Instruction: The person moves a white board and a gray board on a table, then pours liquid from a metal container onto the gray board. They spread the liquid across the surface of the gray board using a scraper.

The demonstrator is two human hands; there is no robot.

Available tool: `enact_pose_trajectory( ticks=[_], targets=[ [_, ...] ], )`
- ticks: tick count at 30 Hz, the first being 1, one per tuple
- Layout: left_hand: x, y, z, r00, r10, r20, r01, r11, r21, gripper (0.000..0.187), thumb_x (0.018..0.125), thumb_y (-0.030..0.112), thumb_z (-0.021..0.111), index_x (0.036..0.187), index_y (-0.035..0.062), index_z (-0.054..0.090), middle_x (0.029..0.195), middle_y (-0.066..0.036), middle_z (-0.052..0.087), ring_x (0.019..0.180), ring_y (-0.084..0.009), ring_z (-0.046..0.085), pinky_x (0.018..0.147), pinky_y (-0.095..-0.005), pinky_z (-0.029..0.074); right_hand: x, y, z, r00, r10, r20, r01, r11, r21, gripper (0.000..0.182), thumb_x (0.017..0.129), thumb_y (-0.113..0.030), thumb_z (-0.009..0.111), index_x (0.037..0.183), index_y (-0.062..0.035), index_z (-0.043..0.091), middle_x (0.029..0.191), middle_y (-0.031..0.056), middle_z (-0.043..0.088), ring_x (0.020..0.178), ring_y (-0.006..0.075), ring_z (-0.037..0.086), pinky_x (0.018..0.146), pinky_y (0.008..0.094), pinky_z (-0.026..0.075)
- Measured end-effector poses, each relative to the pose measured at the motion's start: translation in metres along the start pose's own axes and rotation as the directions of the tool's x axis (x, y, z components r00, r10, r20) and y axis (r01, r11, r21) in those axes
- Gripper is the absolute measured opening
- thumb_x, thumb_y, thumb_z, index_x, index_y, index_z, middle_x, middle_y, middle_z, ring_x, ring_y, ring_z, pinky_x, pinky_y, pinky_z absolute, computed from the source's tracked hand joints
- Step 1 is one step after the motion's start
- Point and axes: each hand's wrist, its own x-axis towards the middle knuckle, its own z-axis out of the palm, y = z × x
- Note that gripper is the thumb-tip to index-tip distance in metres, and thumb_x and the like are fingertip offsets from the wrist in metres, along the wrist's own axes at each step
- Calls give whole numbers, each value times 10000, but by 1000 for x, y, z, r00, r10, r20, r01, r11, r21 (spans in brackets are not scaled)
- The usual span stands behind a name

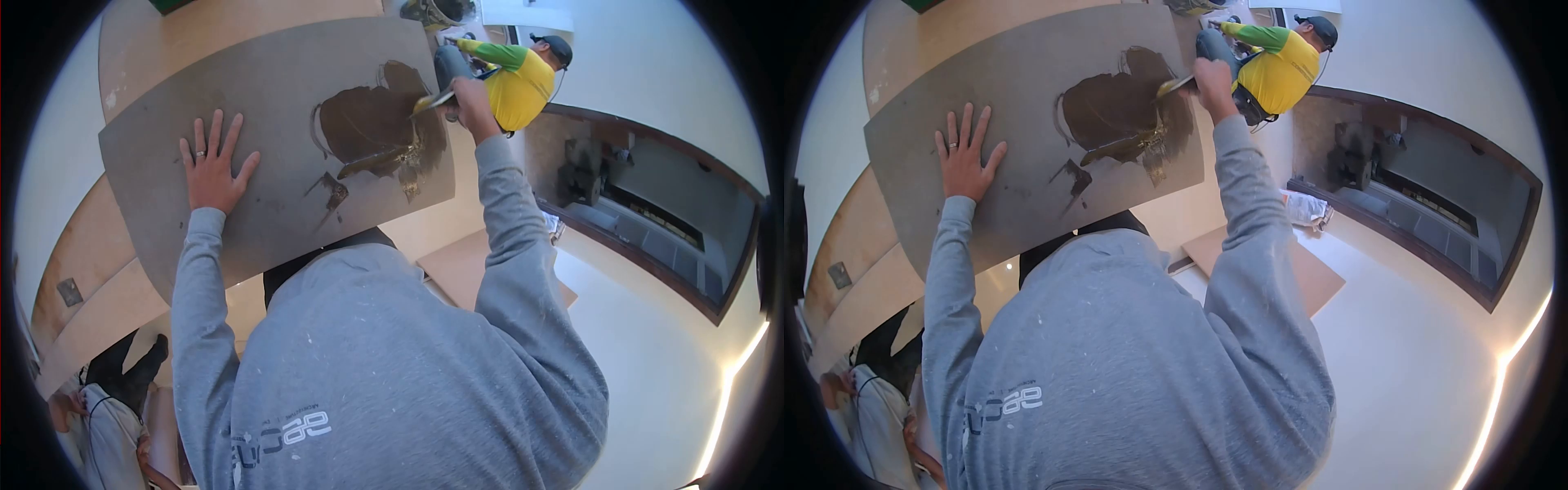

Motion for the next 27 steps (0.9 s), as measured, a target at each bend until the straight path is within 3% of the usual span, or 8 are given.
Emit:
enact_pose_trajectory(
  ticks=[1,4,6,9,13,15,18,27],
  targets=[
    [0,0,-1,1000,-4,9,4,1000,2,749,1041,653,533,1707,382,323,1815,19,209,1673,-338,147,1325,-649,101,14,9,1,909,-390,145,415,834,-363,231,847,-165,780,903,3,632,831,176,715,766,420,717,676,545,578],
    [1,2,0,1000,-9,20,9,1000,-4,752,1036,648,544,1706,383,328,1816,21,206,1675,-333,142,1330,-642,87,67,6,-4,832,-526,174,551,751,-363,251,828,-232,782,886,-37,635,859,170,732,785,452,670,722,555,511],
    [1,2,0,1000,-8,18,8,1000,-18,755,1034,643,553,1706,380,331,1816,21,206,1677,-332,137,1331,-641,79,85,-23,-13,965,-128,227,157,981,-111,268,900,-244,722,937,15,665,912,204,742,842,408,722,723,486,568],
    [5,3,-2,1000,5,14,-4,999,-33,759,1032,636,564,1705,369,338,1816,19,211,1678,-332,130,1329,-643,75,82,-109,-28,943,78,324,59,918,-392,223,928,-211,664,1019,-11,705,956,172,768,896,391,749,814,487,592],
    [5,1,-2,1000,19,14,-19,999,-35,763,1030,629,573,1704,352,349,1814,6,219,1678,-340,125,1325,-649,74,28,-136,-12,898,-137,418,374,737,-562,254,918,-133,650,1164,-110,711,981,91,701,976,349,696,823,498,542],
    [3,0,-3,1000,21,18,-21,999,-36,764,1029,627,576,1704,347,352,1813,1,222,1678,-344,125,1323,-653,73,-22,-119,10,818,-429,382,575,611,-545,330,911,-119,662,1237,-164,692,1054,59,663,1028,319,624,857,475,486],
    [6,1,-5,1000,17,23,-16,999,-44,766,1023,630,583,1700,353,358,1813,2,223,1677,-344,128,1320,-663,75,-72,-143,-2,776,-301,555,583,678,-448,337,914,-100,655,1237,-188,696,1098,35,666,1044,288,598,902,457,453],
    [6,0,-5,1000,19,15,-19,999,-35,764,1010,626,595,1694,375,365,1813,25,223,1674,-342,151,1312,-684,88,37,-104,-42,851,-346,396,522,651,-551,352,897,-88,658,1227,-192,716,1091,-9,714,1096,251,633,938,439,468]
  ],
)
